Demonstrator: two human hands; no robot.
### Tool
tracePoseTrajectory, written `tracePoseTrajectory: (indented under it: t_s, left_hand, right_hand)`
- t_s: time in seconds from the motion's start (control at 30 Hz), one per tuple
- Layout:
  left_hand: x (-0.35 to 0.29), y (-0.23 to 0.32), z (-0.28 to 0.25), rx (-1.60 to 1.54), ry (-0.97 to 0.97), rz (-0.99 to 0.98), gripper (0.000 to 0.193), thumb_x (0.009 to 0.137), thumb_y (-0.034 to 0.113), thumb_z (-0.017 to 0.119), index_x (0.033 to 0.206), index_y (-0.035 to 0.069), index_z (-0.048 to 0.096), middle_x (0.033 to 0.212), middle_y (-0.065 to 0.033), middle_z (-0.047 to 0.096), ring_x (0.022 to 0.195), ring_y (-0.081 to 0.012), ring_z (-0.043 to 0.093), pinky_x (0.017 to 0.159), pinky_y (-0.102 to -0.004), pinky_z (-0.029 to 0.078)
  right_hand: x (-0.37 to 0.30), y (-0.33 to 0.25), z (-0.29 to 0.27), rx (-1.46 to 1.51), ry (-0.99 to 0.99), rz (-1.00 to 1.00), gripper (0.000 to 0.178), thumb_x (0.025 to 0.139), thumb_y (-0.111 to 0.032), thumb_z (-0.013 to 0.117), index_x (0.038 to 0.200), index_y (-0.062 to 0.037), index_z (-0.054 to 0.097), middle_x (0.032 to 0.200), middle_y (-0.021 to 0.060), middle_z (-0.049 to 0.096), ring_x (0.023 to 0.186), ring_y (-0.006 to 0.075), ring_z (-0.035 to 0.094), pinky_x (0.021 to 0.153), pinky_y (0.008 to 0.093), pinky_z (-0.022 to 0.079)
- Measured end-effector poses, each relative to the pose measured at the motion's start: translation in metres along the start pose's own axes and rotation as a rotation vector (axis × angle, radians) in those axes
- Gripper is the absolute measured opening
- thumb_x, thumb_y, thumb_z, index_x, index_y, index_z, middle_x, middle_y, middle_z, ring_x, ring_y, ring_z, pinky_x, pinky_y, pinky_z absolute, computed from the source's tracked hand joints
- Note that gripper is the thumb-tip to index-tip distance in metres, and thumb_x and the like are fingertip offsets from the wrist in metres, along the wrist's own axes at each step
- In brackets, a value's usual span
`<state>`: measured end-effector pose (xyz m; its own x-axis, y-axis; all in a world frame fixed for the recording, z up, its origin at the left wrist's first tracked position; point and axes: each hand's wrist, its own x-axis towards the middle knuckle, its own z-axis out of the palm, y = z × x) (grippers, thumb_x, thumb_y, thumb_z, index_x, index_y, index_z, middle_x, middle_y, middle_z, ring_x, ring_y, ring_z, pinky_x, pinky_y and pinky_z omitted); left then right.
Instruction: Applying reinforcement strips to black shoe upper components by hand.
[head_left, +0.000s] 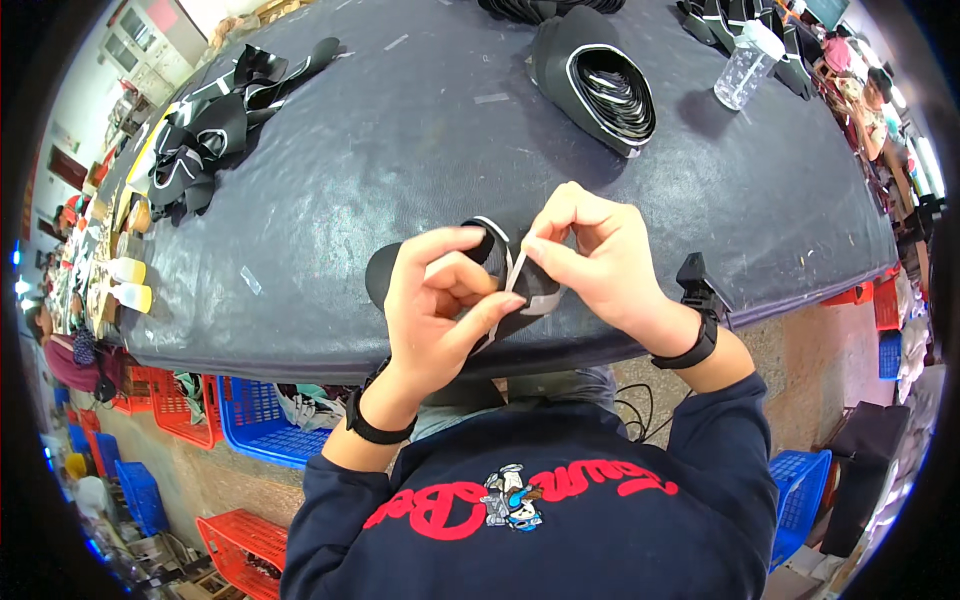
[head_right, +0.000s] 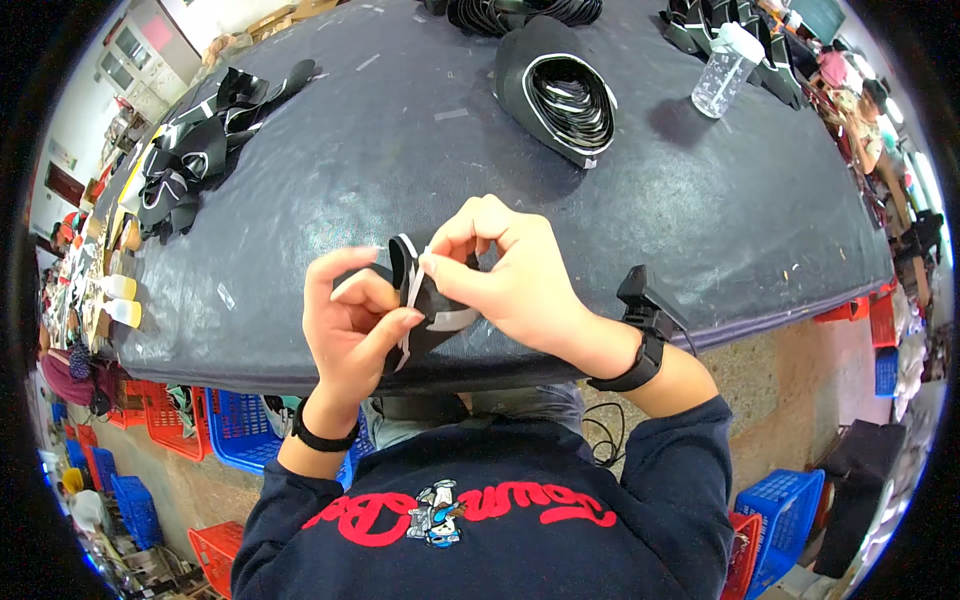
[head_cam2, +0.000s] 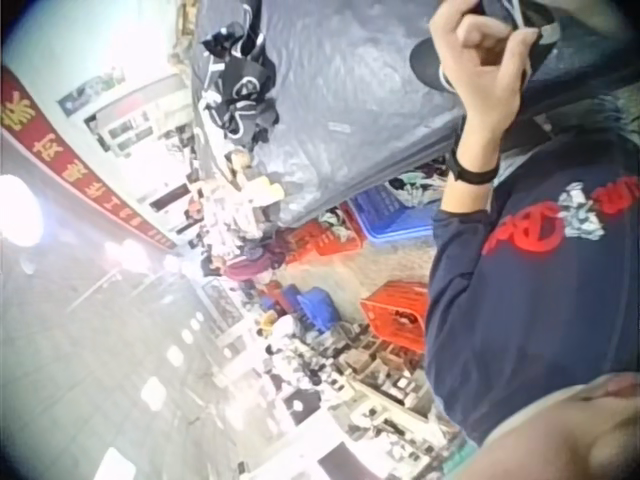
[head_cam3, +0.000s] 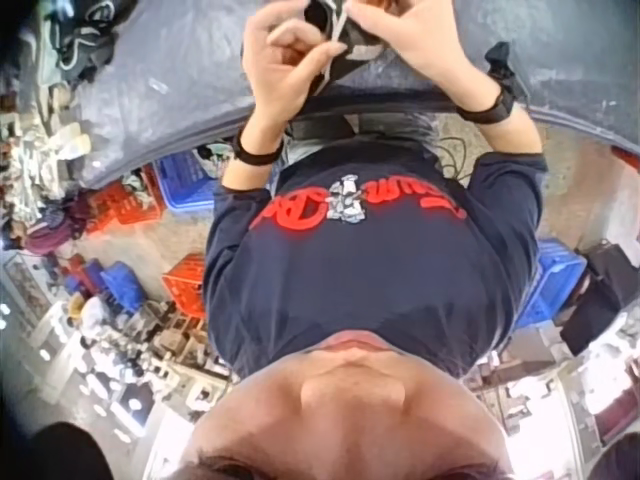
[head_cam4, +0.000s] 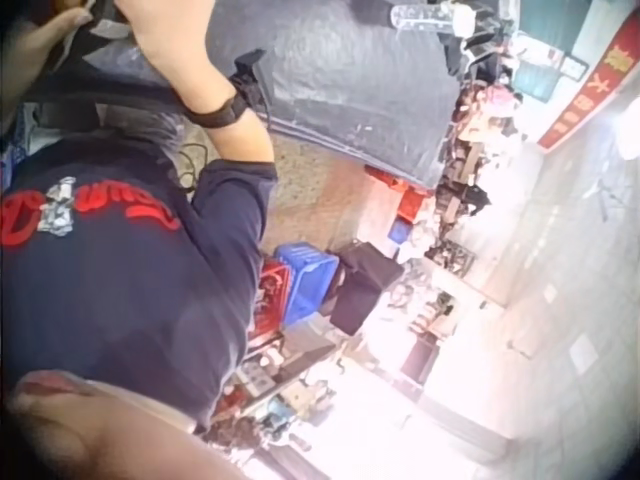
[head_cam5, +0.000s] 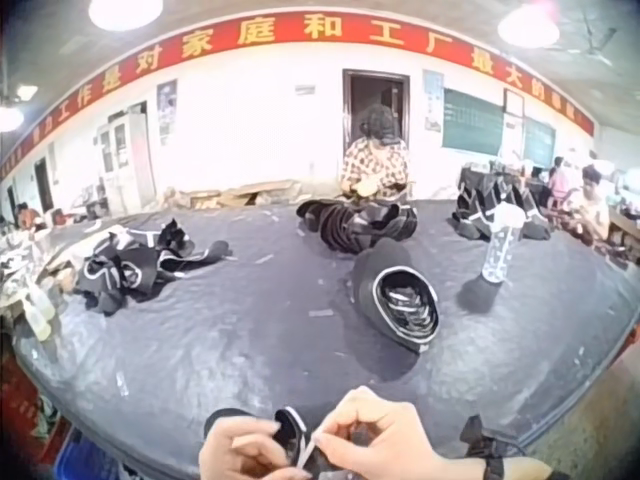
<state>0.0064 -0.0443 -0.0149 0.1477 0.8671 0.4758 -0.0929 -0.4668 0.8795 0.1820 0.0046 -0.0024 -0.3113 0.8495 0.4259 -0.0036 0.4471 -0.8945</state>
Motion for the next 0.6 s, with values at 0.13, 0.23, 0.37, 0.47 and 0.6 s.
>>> tracePoseTrajectory:
  t_s: [0.13, 0.23, 0.37, 0.47, 0.6]
  left_hand:
    - [-0.009, -0.008, 0.004, -0.080, 0.029, 0.097, 0.051, 0.073, -0.014, 0.065, 0.112, 0.004, 0.037, 0.076, -0.0048, 0.055, 0.070, -0.0093, 0.056, 0.064, -0.0209, 0.046]
    - [-0.008, -0.009, 0.002, -0.043, -0.009, 0.184, 0.049, 0.072, -0.016, 0.063, 0.109, 0.004, 0.037, 0.082, -0.0066, 0.053, 0.074, -0.0119, 0.055, 0.072, -0.0245, 0.045]
    - [-0.007, -0.008, 0.001, 0.012, -0.120, 0.293, 0.046, 0.072, -0.018, 0.058, 0.107, 0.003, 0.038, 0.077, -0.0062, 0.047, 0.075, -0.0148, 0.048, 0.073, -0.0263, 0.038]
    - [-0.007, -0.006, 0.001, 0.019, -0.139, 0.316, 0.044, 0.071, -0.019, 0.055, 0.106, 0.003, 0.038, 0.073, -0.0050, 0.044, 0.075, -0.0154, 0.044, 0.068, -0.0261, 0.036]
    - [-0.009, -0.004, 0.002, -0.003, -0.156, 0.338, 0.044, 0.070, -0.019, 0.052, 0.106, 0.003, 0.038, 0.073, -0.0044, 0.042, 0.073, -0.0155, 0.042, 0.063, -0.0261, 0.034]
  right_hand:
    - [-0.008, -0.005, 0.005, 0.040, 0.005, 0.016, 0.005, 0.073, -0.006, 0.069, 0.074, -0.0070, 0.064, 0.068, -0.0008, 0.056, 0.069, 0.0104, 0.047, 0.065, 0.0258, 0.038]
    - [-0.008, -0.005, 0.007, 0.024, -0.024, -0.027, 0.005, 0.073, -0.006, 0.069, 0.074, -0.0073, 0.064, 0.068, -0.0006, 0.056, 0.070, 0.0120, 0.047, 0.065, 0.0266, 0.039]
    - [-0.010, -0.009, 0.006, -0.007, -0.058, -0.059, 0.006, 0.072, -0.007, 0.069, 0.073, -0.0080, 0.063, 0.068, -0.0006, 0.056, 0.071, 0.0131, 0.047, 0.066, 0.0271, 0.038]
    - [-0.012, -0.011, 0.004, -0.078, -0.151, -0.084, 0.008, 0.072, -0.001, 0.069, 0.077, -0.0053, 0.064, 0.077, 0.0022, 0.056, 0.076, 0.0124, 0.047, 0.069, 0.0255, 0.037]
    - [-0.015, -0.013, 0.009, -0.112, -0.101, -0.107, 0.007, 0.071, -0.005, 0.070, 0.073, -0.0075, 0.063, 0.072, 0.0002, 0.056, 0.074, 0.0127, 0.047, 0.068, 0.0257, 0.037]
